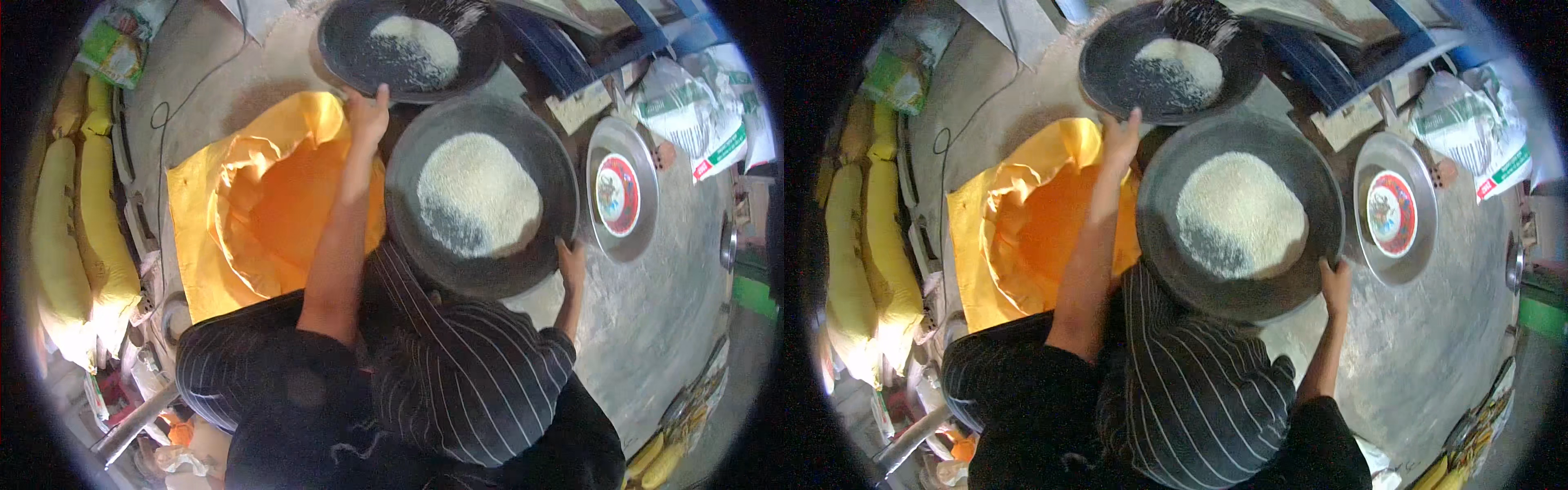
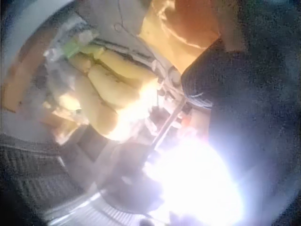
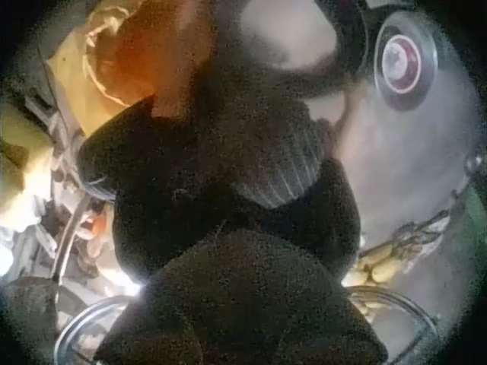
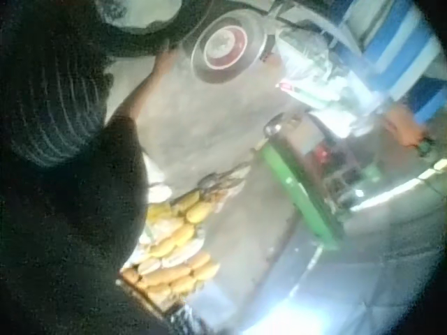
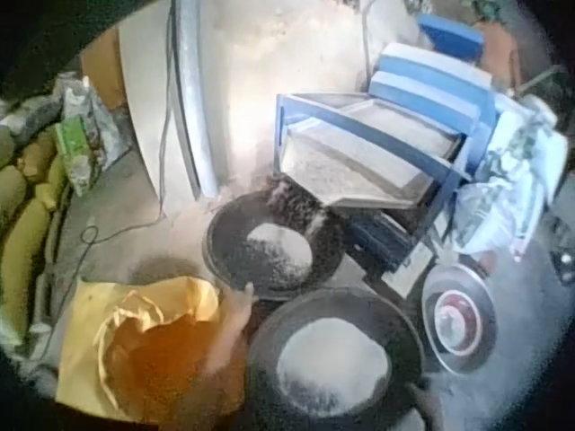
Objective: Sort and transfer processed rice from a machine output into a storage bag.
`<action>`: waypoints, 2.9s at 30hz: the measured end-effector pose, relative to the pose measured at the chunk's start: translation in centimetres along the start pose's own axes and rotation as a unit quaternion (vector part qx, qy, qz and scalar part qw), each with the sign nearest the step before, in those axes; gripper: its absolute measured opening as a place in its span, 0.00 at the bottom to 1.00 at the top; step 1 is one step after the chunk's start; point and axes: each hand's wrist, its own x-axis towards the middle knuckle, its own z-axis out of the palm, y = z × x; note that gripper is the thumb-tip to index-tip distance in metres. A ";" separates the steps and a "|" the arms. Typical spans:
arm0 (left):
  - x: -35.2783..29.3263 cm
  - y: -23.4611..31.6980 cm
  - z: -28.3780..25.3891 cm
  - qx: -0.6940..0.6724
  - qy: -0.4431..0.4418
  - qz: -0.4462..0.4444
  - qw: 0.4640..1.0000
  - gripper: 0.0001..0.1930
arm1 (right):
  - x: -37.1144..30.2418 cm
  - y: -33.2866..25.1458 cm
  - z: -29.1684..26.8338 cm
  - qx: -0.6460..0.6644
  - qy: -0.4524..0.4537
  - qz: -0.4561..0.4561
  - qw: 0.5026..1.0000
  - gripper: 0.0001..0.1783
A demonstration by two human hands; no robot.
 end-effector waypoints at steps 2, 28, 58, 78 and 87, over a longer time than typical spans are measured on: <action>-5.9 3.6 2.7 0.083 0.224 0.171 0.956 0.26 | 0.4 -2.3 0.3 -0.179 0.252 -0.128 0.942 0.13; -13.5 -4.9 10.6 -0.524 -0.015 -0.226 0.821 0.29 | 0.9 -18.7 19.1 0.670 -0.084 0.086 0.733 0.28; -13.3 -2.4 -17.8 -0.133 0.315 -0.175 0.923 0.14 | 0.4 -21.5 14.1 0.433 0.038 -0.264 0.861 0.15; -10.9 -4.7 11.8 -0.153 0.111 -0.017 0.982 0.18 | 11.5 -14.5 18.9 0.636 -0.062 -0.063 0.767 0.16; -9.5 -6.1 12.9 -0.377 0.074 -0.130 0.914 0.26 | 5.7 -18.4 21.3 0.709 -0.138 0.073 0.687 0.22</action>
